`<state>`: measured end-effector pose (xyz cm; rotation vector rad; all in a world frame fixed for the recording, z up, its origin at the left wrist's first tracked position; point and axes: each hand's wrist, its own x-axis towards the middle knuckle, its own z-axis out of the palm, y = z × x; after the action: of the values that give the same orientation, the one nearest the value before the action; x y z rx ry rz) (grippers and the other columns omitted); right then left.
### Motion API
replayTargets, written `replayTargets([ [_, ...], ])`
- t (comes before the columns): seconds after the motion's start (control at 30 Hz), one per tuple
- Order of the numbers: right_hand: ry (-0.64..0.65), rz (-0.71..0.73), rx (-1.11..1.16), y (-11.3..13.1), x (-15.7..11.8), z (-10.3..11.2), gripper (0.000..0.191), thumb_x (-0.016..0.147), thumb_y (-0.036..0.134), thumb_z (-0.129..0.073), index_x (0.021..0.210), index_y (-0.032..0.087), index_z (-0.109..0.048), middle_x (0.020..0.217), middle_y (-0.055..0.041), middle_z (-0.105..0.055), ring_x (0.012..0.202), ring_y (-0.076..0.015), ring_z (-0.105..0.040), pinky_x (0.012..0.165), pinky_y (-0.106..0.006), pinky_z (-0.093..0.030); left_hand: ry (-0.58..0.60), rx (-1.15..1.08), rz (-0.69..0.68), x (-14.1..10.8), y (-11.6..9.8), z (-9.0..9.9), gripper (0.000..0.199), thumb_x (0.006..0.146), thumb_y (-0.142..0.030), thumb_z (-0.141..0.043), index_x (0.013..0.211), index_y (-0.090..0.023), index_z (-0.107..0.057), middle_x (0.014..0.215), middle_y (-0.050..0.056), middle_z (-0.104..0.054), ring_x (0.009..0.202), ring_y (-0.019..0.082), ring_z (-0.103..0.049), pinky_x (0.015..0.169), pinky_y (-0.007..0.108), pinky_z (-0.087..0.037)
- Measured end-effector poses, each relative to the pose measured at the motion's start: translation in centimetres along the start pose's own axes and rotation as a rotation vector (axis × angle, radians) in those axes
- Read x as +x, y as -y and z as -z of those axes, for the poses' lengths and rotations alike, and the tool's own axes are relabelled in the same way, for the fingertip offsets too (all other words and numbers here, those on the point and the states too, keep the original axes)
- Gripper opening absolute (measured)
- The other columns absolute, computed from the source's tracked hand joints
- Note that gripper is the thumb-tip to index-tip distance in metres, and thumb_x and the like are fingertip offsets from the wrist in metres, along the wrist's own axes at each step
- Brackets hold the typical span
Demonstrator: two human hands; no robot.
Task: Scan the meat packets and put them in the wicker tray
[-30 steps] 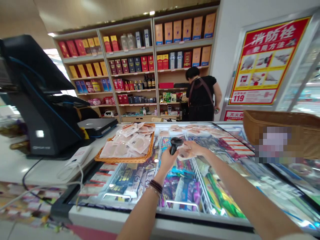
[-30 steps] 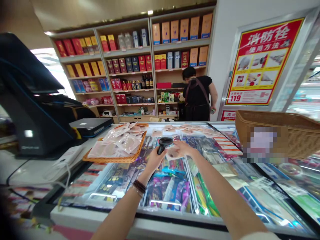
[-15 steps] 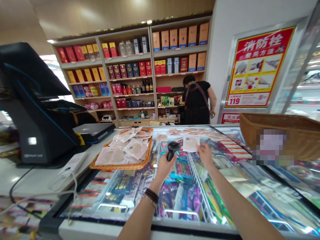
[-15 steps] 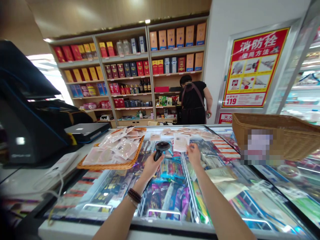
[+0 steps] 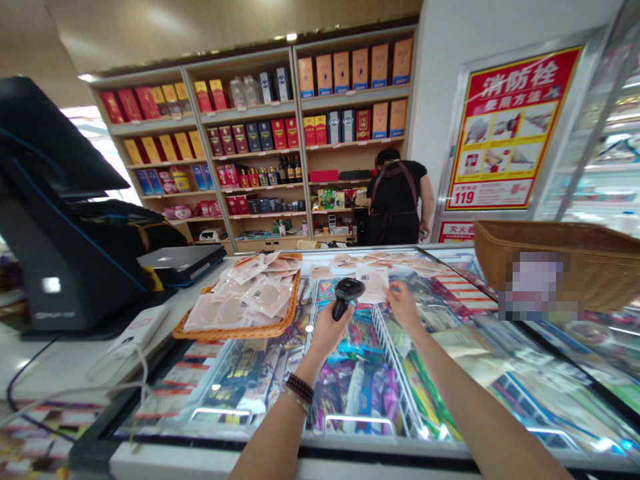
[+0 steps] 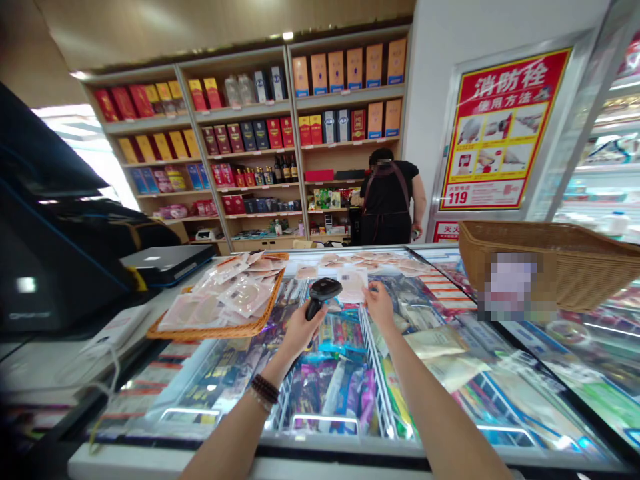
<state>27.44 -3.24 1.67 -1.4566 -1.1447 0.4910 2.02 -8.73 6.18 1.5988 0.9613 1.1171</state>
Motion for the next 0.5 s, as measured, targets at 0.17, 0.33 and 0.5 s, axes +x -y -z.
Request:
replayTargets([
  [0.17,0.004,-0.016,-0.026,0.18,-0.08,0.04,0.054,0.087,0.079,-0.057,0.107,0.029,-0.054,0.059,0.0042,-0.064,0.051,-0.0218,-0.061,0.052,-0.031,-0.045,-0.016,0.058,-0.023,-0.02,0.25,0.09,0.057,0.086,-0.076,-0.069,0.095,-0.021,-0.062,0.059,-0.008,-0.044,0.047,0.011,-0.042,0.049,0.025,-0.033],
  [0.33,-0.017,-0.022,-0.079,0.49,-0.21,0.21,0.055,0.087,0.077,-0.063,0.112,0.028,-0.062,0.064,0.0015,-0.070,0.056,-0.0247,-0.066,0.058,-0.033,-0.049,-0.034,0.104,-0.033,0.09,0.53,0.22,0.056,0.087,-0.075,-0.068,0.096,-0.020,-0.065,0.061,-0.007,-0.045,0.052,0.013,-0.044,0.053,0.026,-0.035],
  [0.5,-0.118,-0.050,-0.276,0.75,-0.29,0.64,0.033,0.091,0.055,-0.061,0.106,0.027,-0.067,0.082,-0.0069,-0.082,0.078,-0.0306,-0.076,0.072,-0.037,-0.052,-0.092,0.118,-0.032,0.12,0.20,0.34,0.050,0.087,-0.071,-0.073,0.091,-0.021,-0.065,0.061,-0.006,-0.048,0.055,0.014,-0.047,0.055,0.026,-0.037],
])
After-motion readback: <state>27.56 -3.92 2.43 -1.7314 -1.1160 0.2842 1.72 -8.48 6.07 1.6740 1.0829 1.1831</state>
